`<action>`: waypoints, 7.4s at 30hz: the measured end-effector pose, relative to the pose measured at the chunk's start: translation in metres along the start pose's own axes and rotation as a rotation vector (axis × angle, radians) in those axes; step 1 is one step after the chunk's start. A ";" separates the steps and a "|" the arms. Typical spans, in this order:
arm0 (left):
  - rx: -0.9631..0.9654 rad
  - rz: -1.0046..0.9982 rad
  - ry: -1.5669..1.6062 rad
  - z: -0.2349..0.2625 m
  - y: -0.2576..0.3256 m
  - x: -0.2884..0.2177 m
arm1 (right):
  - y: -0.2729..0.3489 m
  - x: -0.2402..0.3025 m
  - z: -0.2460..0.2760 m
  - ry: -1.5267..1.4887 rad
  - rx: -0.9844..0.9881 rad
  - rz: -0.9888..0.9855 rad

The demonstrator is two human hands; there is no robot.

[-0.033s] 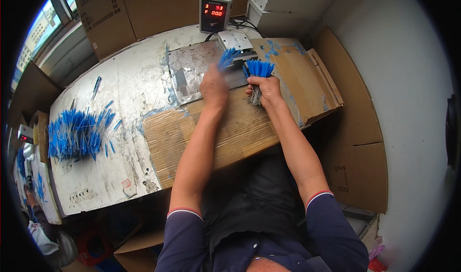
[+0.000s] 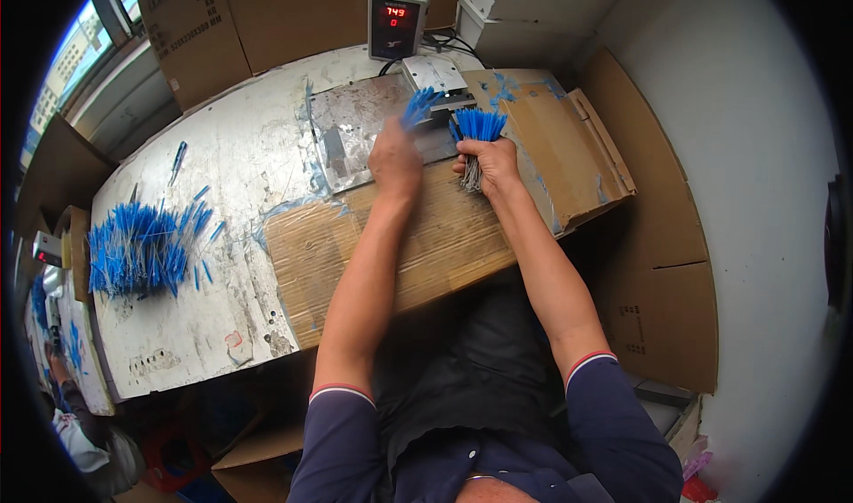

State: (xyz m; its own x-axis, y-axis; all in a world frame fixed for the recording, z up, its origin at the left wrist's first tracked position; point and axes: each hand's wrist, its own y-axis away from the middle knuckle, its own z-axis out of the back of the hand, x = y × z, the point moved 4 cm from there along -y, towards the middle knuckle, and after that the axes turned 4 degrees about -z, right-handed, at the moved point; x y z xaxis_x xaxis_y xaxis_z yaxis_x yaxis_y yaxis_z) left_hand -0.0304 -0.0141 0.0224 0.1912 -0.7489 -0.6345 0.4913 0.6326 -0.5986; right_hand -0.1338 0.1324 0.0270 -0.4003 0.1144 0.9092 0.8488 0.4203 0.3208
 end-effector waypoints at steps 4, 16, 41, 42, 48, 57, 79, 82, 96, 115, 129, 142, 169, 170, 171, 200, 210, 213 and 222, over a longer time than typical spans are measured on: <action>-0.003 0.039 -0.016 -0.002 0.000 0.001 | -0.009 -0.001 -0.006 0.091 -0.107 0.036; -0.129 -0.115 0.011 0.003 -0.001 -0.006 | -0.009 0.000 -0.014 0.116 -0.187 0.029; 0.155 -0.246 -0.103 -0.011 0.002 -0.012 | 0.007 -0.003 0.010 0.023 -0.058 -0.041; 0.155 -0.247 -0.102 -0.010 0.002 -0.013 | 0.007 -0.003 0.009 0.031 -0.062 -0.040; 0.110 -0.101 -0.195 -0.004 0.000 -0.003 | 0.002 0.000 0.000 0.110 -0.117 -0.016; 0.002 -0.065 -0.172 0.005 -0.004 -0.003 | -0.006 0.005 -0.014 0.189 -0.233 -0.018; 0.200 -0.130 -0.028 -0.009 -0.002 -0.004 | 0.007 -0.001 0.005 -0.061 -0.044 -0.043; 0.207 -0.183 -0.074 -0.009 -0.001 -0.006 | 0.012 -0.001 0.002 -0.020 -0.011 -0.055; 0.057 -0.063 -0.194 -0.003 -0.003 -0.003 | -0.007 0.001 -0.011 0.115 -0.133 -0.024; 0.176 -0.048 -0.006 -0.008 -0.002 -0.002 | 0.005 -0.003 -0.006 -0.090 -0.011 0.036; 0.181 -0.194 -0.041 -0.009 0.000 -0.008 | 0.011 -0.002 0.001 -0.082 0.017 0.001; -0.038 -0.024 -0.033 0.005 -0.002 -0.005 | -0.001 -0.005 -0.011 0.100 -0.151 0.118; 0.144 -0.098 0.055 -0.007 -0.002 -0.006 | 0.005 -0.001 0.009 -0.004 0.011 0.056; 0.136 -0.131 0.044 -0.007 -0.002 -0.008 | 0.005 -0.001 0.010 -0.014 0.019 0.067; 0.135 -0.130 0.044 -0.007 -0.001 -0.008 | 0.005 0.000 0.009 -0.025 0.028 0.078; -0.009 -0.117 -0.034 -0.001 -0.004 -0.005 | -0.005 -0.003 -0.004 0.029 -0.092 0.128; 0.126 -0.104 -0.027 -0.006 -0.003 -0.003 | 0.008 0.000 -0.001 0.040 -0.046 0.025; 0.149 -0.107 -0.044 -0.007 -0.002 -0.004 | 0.010 0.001 0.000 0.032 -0.036 0.010; 0.200 -0.139 -0.120 -0.012 -0.002 -0.004 | 0.009 0.000 -0.002 0.068 -0.023 -0.033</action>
State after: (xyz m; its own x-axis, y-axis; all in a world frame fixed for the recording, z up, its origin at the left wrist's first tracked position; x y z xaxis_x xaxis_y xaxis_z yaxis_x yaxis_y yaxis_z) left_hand -0.0423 -0.0095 0.0204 0.2034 -0.8513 -0.4837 0.6757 0.4795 -0.5599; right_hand -0.1257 0.1347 0.0299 -0.4043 0.0396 0.9138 0.8436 0.4021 0.3559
